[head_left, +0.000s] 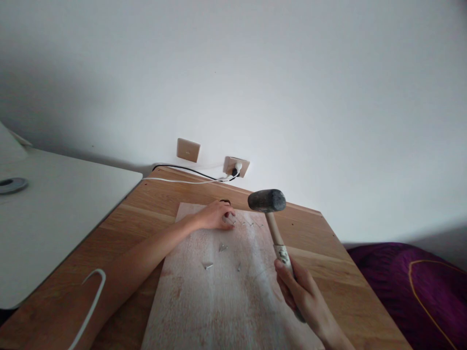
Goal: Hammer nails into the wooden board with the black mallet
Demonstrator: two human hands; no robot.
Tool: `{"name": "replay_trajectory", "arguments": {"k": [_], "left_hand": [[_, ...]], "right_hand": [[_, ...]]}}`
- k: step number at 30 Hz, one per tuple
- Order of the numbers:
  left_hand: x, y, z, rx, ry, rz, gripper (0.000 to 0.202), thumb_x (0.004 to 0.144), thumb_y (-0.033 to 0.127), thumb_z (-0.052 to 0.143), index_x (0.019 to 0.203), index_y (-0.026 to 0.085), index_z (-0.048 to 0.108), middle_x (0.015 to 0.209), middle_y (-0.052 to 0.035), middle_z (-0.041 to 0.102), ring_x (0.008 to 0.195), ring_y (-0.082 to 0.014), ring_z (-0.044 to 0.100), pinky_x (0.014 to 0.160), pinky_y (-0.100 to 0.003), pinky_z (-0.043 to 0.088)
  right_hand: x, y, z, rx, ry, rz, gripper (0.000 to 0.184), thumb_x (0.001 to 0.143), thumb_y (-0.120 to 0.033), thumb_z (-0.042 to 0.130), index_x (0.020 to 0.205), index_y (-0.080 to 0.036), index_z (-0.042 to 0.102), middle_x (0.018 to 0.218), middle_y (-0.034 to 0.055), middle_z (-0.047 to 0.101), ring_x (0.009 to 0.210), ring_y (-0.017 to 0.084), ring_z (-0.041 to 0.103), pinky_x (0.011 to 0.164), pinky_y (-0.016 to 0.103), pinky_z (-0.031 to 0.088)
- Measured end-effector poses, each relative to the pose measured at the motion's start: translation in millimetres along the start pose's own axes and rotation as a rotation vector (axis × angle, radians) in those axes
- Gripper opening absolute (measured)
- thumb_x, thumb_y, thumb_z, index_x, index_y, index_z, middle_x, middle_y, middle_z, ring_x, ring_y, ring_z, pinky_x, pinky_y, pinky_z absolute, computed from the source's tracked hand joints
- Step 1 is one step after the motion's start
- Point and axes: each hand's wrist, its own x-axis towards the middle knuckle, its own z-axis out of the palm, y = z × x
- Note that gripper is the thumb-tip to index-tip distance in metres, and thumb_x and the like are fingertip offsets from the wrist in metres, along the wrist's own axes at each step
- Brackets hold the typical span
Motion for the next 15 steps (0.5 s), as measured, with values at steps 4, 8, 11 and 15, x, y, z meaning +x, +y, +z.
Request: {"name": "replay_trajectory", "arguments": {"k": [4, 8, 11, 15], "left_hand": [[0.2, 3.0, -1.9, 0.000, 0.005, 0.001, 0.033, 0.074, 0.040, 0.084, 0.096, 0.018, 0.074, 0.088, -0.0033, 0.064, 0.082, -0.0187, 0.061, 0.075, -0.028, 0.041], [1.1, 1.4, -1.0, 0.022, 0.012, 0.014, 0.030, 0.072, 0.038, 0.085, 0.091, 0.018, 0.074, 0.086, -0.0032, 0.064, 0.084, -0.0197, 0.060, 0.078, -0.028, 0.041], [1.3, -1.5, 0.5, -0.017, -0.002, 0.023, 0.034, 0.075, 0.044, 0.084, 0.097, 0.019, 0.074, 0.086, -0.0023, 0.064, 0.080, -0.0176, 0.060, 0.075, -0.027, 0.040], [0.8, -0.3, -0.3, -0.004, 0.011, 0.017, 0.034, 0.074, 0.042, 0.084, 0.095, 0.018, 0.074, 0.086, -0.0031, 0.064, 0.081, -0.0181, 0.060, 0.073, -0.027, 0.040]], "right_hand": [[9.3, 20.8, 6.2, -0.105, -0.039, 0.014, 0.057, 0.090, -0.075, 0.051, 0.076, -0.020, 0.047, 0.055, -0.0050, 0.039, 0.044, 0.008, 0.033, 0.040, 0.020, 0.023], [7.9, 25.8, 5.4, -0.087, -0.057, 0.046, 0.058, 0.089, -0.077, 0.051, 0.077, -0.020, 0.047, 0.058, -0.0053, 0.040, 0.046, 0.007, 0.033, 0.040, 0.020, 0.024], [5.2, 20.4, 4.0, -0.014, -0.074, 0.077, 0.058, 0.088, -0.079, 0.049, 0.079, -0.021, 0.044, 0.057, -0.0073, 0.036, 0.045, 0.007, 0.030, 0.039, 0.020, 0.023], [9.7, 22.9, 7.0, -0.089, -0.026, 0.027, 0.059, 0.089, -0.078, 0.050, 0.076, -0.021, 0.047, 0.056, -0.0060, 0.038, 0.045, 0.007, 0.032, 0.040, 0.020, 0.024]]}}
